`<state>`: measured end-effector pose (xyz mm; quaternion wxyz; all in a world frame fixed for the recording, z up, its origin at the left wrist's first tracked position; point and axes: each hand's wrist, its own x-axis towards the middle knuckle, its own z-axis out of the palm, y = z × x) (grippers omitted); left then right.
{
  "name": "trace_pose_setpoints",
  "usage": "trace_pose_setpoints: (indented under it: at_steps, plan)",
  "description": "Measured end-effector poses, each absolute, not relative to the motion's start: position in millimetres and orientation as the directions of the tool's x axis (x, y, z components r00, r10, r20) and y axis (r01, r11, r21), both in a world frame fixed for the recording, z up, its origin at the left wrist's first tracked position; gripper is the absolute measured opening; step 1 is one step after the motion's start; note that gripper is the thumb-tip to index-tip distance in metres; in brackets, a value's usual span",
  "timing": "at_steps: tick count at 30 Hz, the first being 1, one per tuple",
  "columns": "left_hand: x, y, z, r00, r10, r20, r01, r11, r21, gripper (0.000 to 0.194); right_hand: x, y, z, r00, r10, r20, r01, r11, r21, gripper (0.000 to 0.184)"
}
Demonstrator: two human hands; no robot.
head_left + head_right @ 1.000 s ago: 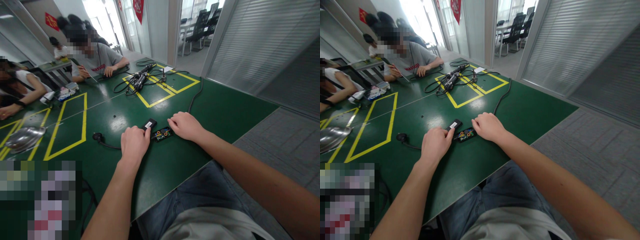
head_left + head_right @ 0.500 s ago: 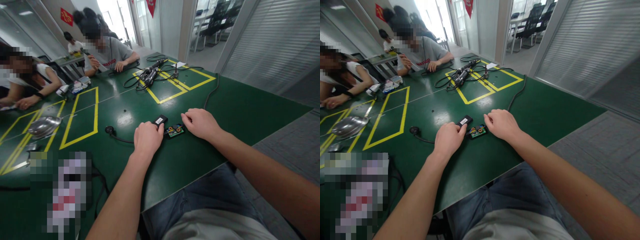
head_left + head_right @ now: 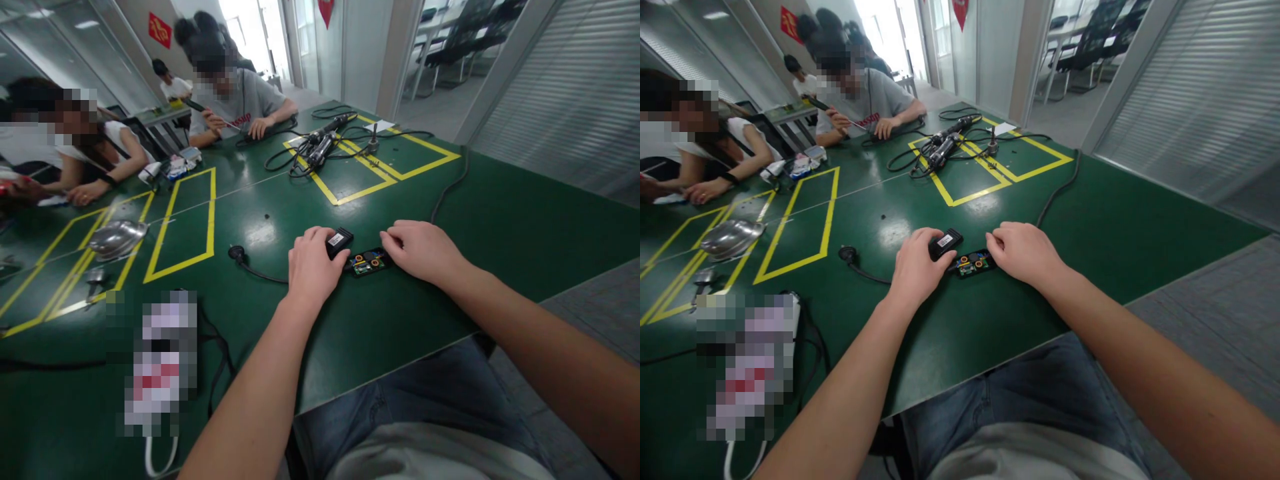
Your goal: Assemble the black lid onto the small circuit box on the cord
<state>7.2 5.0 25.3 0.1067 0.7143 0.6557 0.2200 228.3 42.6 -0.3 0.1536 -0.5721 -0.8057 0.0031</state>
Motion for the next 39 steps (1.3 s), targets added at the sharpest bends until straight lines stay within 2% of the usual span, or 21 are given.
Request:
trace_pose_setpoints:
  at_steps: [4, 9, 12, 15, 18, 21, 24, 28, 35, 39]
  plan:
    - [5, 8, 21, 0.084, 0.983, 0.162, 0.865, -0.153, 0.478, 0.033, 229, 44, -4, -0.299, 0.919, 0.257, 0.910, 0.355, -0.212, 0.043]
    - [6, 2, 23, 0.237, 0.896, 0.375, 0.759, -0.412, 0.504, 0.042, 232, 45, -9, -0.261, 0.920, 0.292, 0.902, 0.340, -0.265, 0.031]
    - [7, -1, 22, 0.421, 0.848, 0.321, 0.696, -0.529, 0.486, 0.045, 232, 46, -10, -0.221, 0.933, 0.282, 0.900, 0.307, -0.309, 0.029]
    - [7, -1, 20, 0.491, 0.839, 0.232, 0.692, -0.538, 0.481, 0.042, 230, 46, -8, -0.234, 0.944, 0.232, 0.917, 0.293, -0.270, 0.030]
    - [6, -1, 21, 0.500, 0.841, 0.208, 0.693, -0.533, 0.485, 0.045, 226, 45, -4, -0.247, 0.949, 0.197, 0.933, 0.288, -0.216, 0.031]
    - [6, -3, 24, 0.492, 0.848, 0.197, 0.702, -0.520, 0.486, 0.040, 223, 43, 1, -0.257, 0.948, 0.187, 0.938, 0.291, -0.188, 0.032]
    - [7, -5, 26, 0.476, 0.858, 0.194, 0.729, -0.508, 0.459, 0.035, 221, 42, 4, -0.272, 0.944, 0.185, 0.937, 0.304, -0.173, 0.032]
    - [8, -4, 25, 0.480, 0.852, 0.210, 0.741, -0.522, 0.422, 0.039, 220, 42, 5, -0.270, 0.945, 0.184, 0.938, 0.301, -0.172, 0.031]
    - [10, -2, 27, 0.429, 0.885, 0.180, 0.726, -0.457, 0.513, 0.032, 219, 43, 6, -0.260, 0.950, 0.172, 0.941, 0.289, -0.176, 0.030]
    - [9, 1, 26, 0.328, 0.916, 0.233, 0.721, -0.402, 0.564, 0.030, 219, 42, 6, -0.278, 0.946, 0.168, 0.937, 0.305, -0.171, 0.032]
